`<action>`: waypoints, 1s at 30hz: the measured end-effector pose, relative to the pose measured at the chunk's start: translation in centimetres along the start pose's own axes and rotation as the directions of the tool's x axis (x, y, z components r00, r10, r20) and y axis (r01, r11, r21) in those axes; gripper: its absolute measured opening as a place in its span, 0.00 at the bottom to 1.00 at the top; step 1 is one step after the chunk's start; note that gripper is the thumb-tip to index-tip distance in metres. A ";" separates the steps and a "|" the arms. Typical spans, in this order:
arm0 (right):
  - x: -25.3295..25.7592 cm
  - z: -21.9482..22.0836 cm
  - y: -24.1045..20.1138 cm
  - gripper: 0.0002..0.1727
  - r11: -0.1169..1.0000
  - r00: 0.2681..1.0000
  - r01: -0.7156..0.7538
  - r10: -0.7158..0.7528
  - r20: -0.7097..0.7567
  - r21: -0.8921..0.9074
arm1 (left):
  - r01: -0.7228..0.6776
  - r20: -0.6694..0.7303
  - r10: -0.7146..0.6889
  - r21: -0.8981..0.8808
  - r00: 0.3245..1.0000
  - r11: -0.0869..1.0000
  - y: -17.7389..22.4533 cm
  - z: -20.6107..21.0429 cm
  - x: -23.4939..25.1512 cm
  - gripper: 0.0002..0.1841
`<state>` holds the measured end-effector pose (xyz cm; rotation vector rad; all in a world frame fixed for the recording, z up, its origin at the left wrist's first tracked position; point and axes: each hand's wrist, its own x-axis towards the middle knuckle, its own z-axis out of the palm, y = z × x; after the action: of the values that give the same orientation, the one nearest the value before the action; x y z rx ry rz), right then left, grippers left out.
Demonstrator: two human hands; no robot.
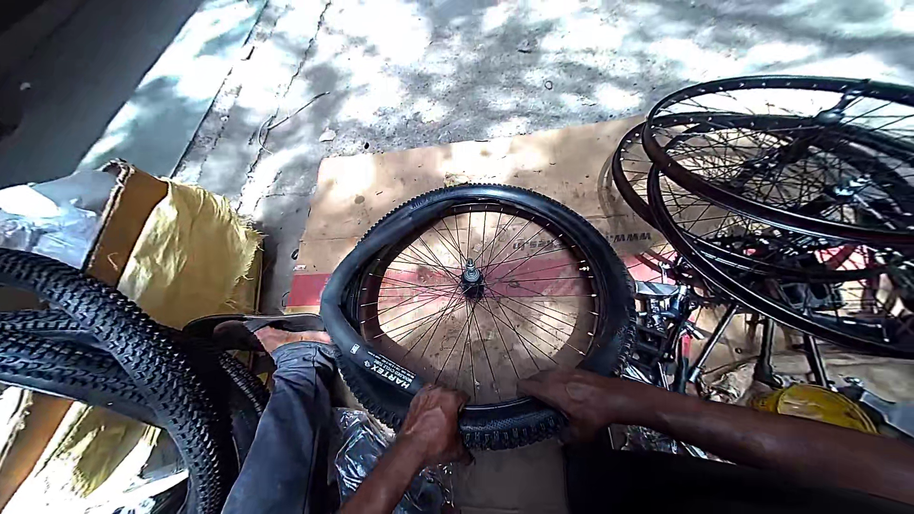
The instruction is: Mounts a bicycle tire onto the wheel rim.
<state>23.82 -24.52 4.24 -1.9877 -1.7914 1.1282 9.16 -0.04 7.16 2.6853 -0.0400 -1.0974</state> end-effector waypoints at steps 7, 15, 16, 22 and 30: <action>-1.3 1.6 1.6 0.44 0.994 0.992 -0.042 0.054 0.112 -0.105 | -0.046 -0.136 0.019 -0.203 0.991 0.978 2.3 3.9 0.5 0.54; -3.6 6.0 5.7 0.68 0.975 0.982 -0.177 0.167 -0.085 -0.137 | 0.012 -0.384 -0.130 -0.296 0.914 0.955 7.4 9.4 0.9 0.43; -3.9 7.1 6.6 0.66 0.975 0.984 -0.163 0.149 -0.102 -0.148 | 0.005 -0.410 -0.154 -0.343 0.899 0.939 7.9 9.3 1.1 0.42; -4.0 5.9 6.6 0.44 0.968 0.992 -0.129 0.128 -0.020 -0.215 | -0.050 -0.644 -0.087 -0.192 0.760 0.980 4.9 9.6 -4.8 0.34; -6.7 -0.2 9.1 0.47 0.869 0.930 -0.330 0.366 0.030 -0.369 | 0.048 -0.452 -0.102 -0.128 0.886 0.991 -5.5 8.0 -6.3 0.53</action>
<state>30.99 -32.67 1.19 -2.5991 -1.8415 1.0675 -1.25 4.35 4.66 2.7841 0.2056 -0.4387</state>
